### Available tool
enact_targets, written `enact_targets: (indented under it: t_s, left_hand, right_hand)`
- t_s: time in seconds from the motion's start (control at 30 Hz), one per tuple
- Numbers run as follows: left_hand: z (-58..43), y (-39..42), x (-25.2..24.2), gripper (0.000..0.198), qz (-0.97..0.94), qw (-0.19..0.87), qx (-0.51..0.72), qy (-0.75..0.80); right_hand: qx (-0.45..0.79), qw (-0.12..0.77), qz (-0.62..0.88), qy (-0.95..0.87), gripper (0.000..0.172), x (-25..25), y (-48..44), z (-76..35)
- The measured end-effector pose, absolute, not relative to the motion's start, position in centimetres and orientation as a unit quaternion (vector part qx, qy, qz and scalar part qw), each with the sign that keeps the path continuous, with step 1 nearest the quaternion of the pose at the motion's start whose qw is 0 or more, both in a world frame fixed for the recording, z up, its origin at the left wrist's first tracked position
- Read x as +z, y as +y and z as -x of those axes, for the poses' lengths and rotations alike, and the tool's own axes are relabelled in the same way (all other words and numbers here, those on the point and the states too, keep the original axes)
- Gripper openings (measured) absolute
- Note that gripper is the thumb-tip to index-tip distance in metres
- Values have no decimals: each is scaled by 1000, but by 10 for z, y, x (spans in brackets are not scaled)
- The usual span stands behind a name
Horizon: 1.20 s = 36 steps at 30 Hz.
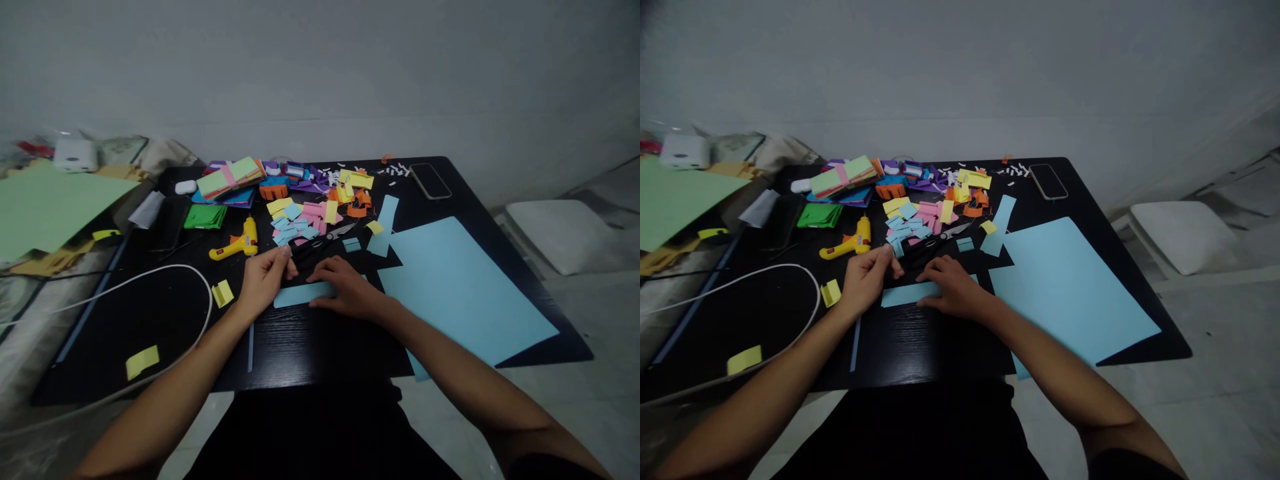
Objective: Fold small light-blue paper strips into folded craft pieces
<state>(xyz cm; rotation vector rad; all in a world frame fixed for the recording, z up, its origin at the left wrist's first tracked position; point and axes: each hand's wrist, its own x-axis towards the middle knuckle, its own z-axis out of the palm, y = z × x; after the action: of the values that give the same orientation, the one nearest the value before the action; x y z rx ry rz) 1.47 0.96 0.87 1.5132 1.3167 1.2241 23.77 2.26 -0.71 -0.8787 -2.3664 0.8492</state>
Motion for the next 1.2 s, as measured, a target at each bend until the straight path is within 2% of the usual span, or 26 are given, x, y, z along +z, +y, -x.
enact_targets:
  t_s: [0.07, 0.17, 0.23, 0.27, 0.37, 0.53, 0.63, 0.8, 1.0, 1.1, 1.2]
  left_hand:
    - [-12, 10, 9, 49, -617, 341, 479, 523]
    - [-10, 12, 8, 25, -627, 289, 502, 521]
    - [-10, 13, 9, 24, -627, 280, 506, 522]
    - [-9, 13, 9, 26, -627, 284, 506, 520]
    - [-7, 12, 11, 34, -630, 326, 510, 487]
    - [-8, 13, 12, 54, -562, 470, 551, 401]
    - [-15, 14, 13, 43, -542, 511, 502, 440]
    - [-19, 14, 16, 40, -529, 499, 475, 496]
    - [-13, 16, 18, 43, -526, 465, 509, 498]
    - [-11, 16, 14, 51, -518, 458, 524, 497]
    - [-10, 16, 9, 50, -495, 470, 539, 493]
  right_hand:
    - [284, 217, 322, -877, 36, -7, 21, -237]
    - [271, 223, 318, -881, 19, -7, 19, -237]
    - [257, 227, 319, -884, 5, -6, 19, -236]
    - [253, 227, 322, -884, 5, -5, 18, -236]
    - [291, 259, 348, -853, 13, 2, 20, -237]
    - [504, 338, 411, -680, 21, 18, 25, -240]
    - [614, 343, 415, -578, 27, 20, 24, -237]
    - [734, 293, 362, -495, 46, 20, 16, -231]
    - [795, 230, 316, -464, 50, 14, 13, -228]
    - [797, 230, 317, -459, 51, 9, 13, -227]
    - [791, 235, 319, -467, 50, 6, 13, -226]
